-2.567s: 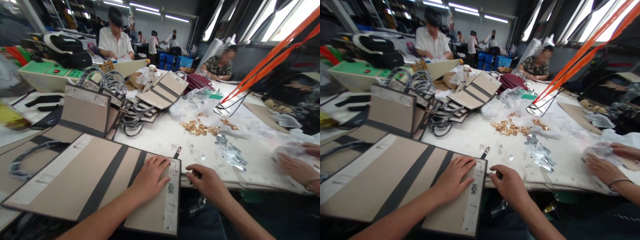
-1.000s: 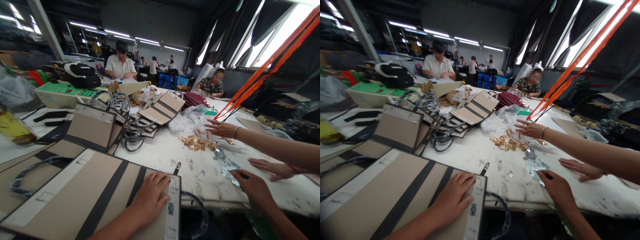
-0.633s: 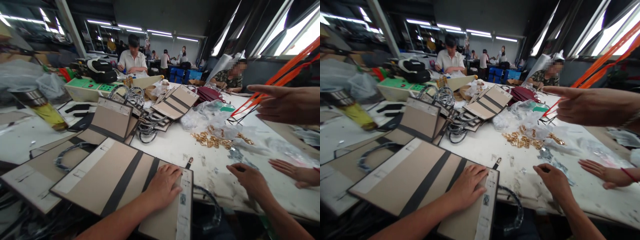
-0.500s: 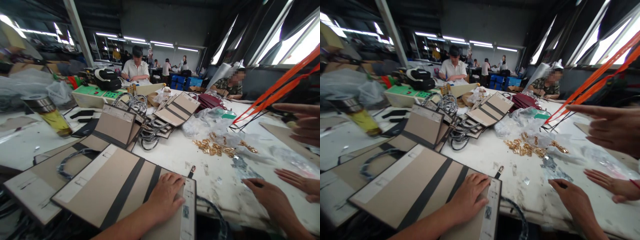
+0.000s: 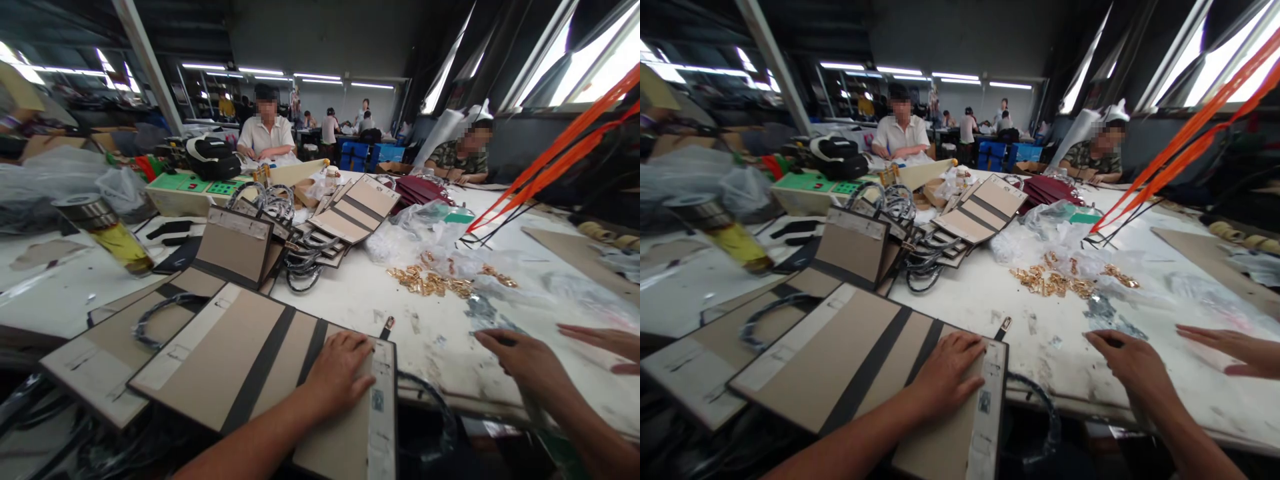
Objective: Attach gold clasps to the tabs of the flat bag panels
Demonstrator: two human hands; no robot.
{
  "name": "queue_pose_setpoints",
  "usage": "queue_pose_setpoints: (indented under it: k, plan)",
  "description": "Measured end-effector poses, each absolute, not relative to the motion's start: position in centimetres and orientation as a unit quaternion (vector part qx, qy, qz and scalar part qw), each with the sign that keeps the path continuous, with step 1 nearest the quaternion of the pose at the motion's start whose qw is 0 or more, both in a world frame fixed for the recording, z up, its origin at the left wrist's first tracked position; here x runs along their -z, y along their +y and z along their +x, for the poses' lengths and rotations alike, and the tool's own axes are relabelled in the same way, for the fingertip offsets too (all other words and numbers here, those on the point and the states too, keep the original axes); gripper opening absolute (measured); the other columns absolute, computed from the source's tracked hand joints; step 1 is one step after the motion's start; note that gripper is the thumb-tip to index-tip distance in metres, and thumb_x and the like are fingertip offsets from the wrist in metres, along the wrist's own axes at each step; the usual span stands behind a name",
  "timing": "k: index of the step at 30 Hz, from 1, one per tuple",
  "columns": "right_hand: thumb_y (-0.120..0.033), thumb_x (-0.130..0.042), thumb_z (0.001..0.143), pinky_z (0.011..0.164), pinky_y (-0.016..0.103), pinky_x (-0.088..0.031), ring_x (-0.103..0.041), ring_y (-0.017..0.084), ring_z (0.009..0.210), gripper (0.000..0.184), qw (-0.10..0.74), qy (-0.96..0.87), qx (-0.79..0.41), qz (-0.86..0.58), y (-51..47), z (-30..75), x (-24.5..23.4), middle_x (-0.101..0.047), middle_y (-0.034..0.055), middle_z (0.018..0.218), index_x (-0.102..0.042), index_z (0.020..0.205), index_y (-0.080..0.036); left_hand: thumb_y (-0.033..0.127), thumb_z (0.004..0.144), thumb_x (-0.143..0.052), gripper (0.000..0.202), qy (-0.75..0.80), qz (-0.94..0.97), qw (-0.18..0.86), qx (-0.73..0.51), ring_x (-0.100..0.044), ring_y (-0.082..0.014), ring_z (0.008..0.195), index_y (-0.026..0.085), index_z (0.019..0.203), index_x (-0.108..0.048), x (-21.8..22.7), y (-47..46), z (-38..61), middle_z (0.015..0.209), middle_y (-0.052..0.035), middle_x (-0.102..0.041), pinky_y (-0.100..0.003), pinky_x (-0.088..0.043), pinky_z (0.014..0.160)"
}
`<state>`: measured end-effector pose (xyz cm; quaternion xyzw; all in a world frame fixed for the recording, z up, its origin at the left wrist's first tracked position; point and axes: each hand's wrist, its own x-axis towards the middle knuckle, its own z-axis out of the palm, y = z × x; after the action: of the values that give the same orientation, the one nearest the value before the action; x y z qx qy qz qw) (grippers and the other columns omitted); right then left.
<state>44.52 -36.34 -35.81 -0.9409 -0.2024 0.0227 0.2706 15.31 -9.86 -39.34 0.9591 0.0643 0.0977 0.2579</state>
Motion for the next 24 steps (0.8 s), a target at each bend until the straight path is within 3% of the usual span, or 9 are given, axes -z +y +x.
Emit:
queue_pose_setpoints:
  k: [5, 8, 12, 18, 24]
  plan:
    - [-0.064, -0.059, 0.080, 0.051, 0.031, -0.041, -0.057, 0.019, 0.048, 0.055, 0.326, -0.222, -0.209, -0.895, -31.4, 39.2, 34.4, -0.061, 0.0016, 0.051, -0.082, 0.098, -0.017, 0.037, 0.093, -0.075, 0.064, 0.065, 0.960, 0.255, -0.096, -0.046, -0.0290, 0.140, 0.028, 0.151, -0.051, 39.1, -10.0, 15.3, 0.151, -0.0055, -0.056, -0.049, -0.035, 0.123]
    - [-0.062, -0.061, 0.083, 0.052, 0.028, -0.040, -0.057, 0.017, 0.052, 0.049, 0.364, -0.264, -0.271, -0.851, -28.0, 34.9, 34.5, -0.066, 0.0011, 0.057, -0.082, 0.092, -0.018, 0.037, 0.094, -0.074, 0.063, 0.063, 0.961, 0.251, -0.102, -0.046, -0.0292, 0.140, 0.027, 0.151, -0.051, 39.0, -10.0, 15.2, 0.151, -0.0059, -0.056, -0.049, -0.034, 0.123]
    - [-0.054, -0.060, 0.086, 0.070, 0.029, -0.048, -0.070, 0.023, 0.078, 0.040, 0.353, -0.346, -0.281, -0.823, -25.0, 31.6, 35.9, -0.079, 0.0030, 0.079, -0.082, 0.082, -0.021, 0.039, 0.094, -0.073, 0.061, 0.058, 0.959, 0.257, -0.107, -0.046, -0.0292, 0.140, 0.027, 0.150, -0.052, 39.1, -10.0, 15.0, 0.151, -0.0063, -0.056, -0.049, -0.035, 0.122]
    - [-0.053, -0.056, 0.089, 0.084, 0.034, -0.049, -0.072, 0.028, 0.092, 0.041, 0.324, -0.370, -0.251, -0.834, -24.3, 31.4, 37.2, -0.082, 0.0053, 0.094, -0.083, 0.089, -0.023, 0.041, 0.093, -0.073, 0.061, 0.063, 0.957, 0.261, -0.107, -0.046, -0.0305, 0.140, 0.027, 0.149, -0.052, 39.3, -10.0, 14.7, 0.151, -0.0067, -0.056, -0.051, -0.034, 0.122]
    - [-0.061, -0.053, 0.088, 0.077, 0.034, -0.050, -0.073, 0.029, 0.084, 0.043, 0.291, -0.370, -0.207, -0.858, -24.5, 31.4, 39.5, -0.081, 0.0042, 0.085, -0.079, 0.081, -0.027, 0.052, 0.094, -0.070, 0.060, 0.061, 0.950, 0.283, -0.114, -0.047, -0.0304, 0.139, 0.031, 0.147, -0.051, 39.8, -10.1, 14.0, 0.150, -0.0056, -0.057, -0.049, -0.034, 0.122]
